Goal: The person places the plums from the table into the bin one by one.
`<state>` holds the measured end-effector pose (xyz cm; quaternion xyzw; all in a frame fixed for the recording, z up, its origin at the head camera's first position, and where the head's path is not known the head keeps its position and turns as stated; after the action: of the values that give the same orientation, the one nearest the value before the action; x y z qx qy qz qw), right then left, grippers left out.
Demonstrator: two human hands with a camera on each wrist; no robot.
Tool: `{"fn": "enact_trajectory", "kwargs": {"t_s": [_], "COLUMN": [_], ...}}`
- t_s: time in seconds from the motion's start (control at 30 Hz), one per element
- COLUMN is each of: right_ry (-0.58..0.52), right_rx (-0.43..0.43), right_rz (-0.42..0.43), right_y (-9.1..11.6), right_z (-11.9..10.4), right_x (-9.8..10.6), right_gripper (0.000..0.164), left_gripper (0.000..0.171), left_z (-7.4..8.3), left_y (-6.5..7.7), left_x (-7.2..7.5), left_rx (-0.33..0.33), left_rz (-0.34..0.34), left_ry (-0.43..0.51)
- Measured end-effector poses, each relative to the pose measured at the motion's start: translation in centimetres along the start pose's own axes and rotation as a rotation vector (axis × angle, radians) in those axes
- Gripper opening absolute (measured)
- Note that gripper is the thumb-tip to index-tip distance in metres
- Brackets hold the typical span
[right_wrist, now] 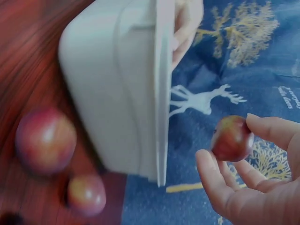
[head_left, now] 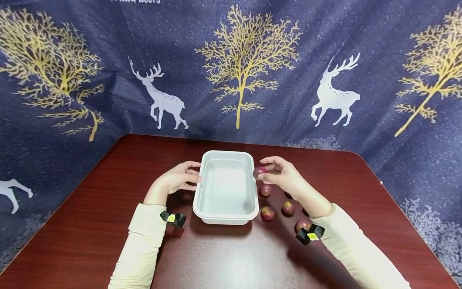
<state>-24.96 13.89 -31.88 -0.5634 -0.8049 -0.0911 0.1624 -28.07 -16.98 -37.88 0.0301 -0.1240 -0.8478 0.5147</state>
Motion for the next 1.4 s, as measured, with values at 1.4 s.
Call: {"fn": "enact_trajectory", "kwargs": {"t_s": [1.4], "right_ry": [-0.179], "right_rx": [-0.079], "right_rz": [-0.184], "right_y": [-3.2], "right_z": [0.0], "right_x": [-7.8], "right_gripper": [0.048], "left_gripper": [0.066], "left_z": [0.2], "left_y": [0.3], "left_x": [-0.1], "left_rx": [-0.010], "left_rz": [-0.007], "left_ry": [-0.005]}}
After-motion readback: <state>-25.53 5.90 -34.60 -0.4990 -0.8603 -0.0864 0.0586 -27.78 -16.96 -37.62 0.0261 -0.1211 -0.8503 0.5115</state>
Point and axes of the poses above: each hand's wrist, its own y-axis away from the middle knuckle, its own x-axis out of the back of the hand, z = x × y, the point moved 3 cm from there along -y, towards the middle knuckle, and after that the axes turned 2 degrees about -z, right-handed, at the moved point
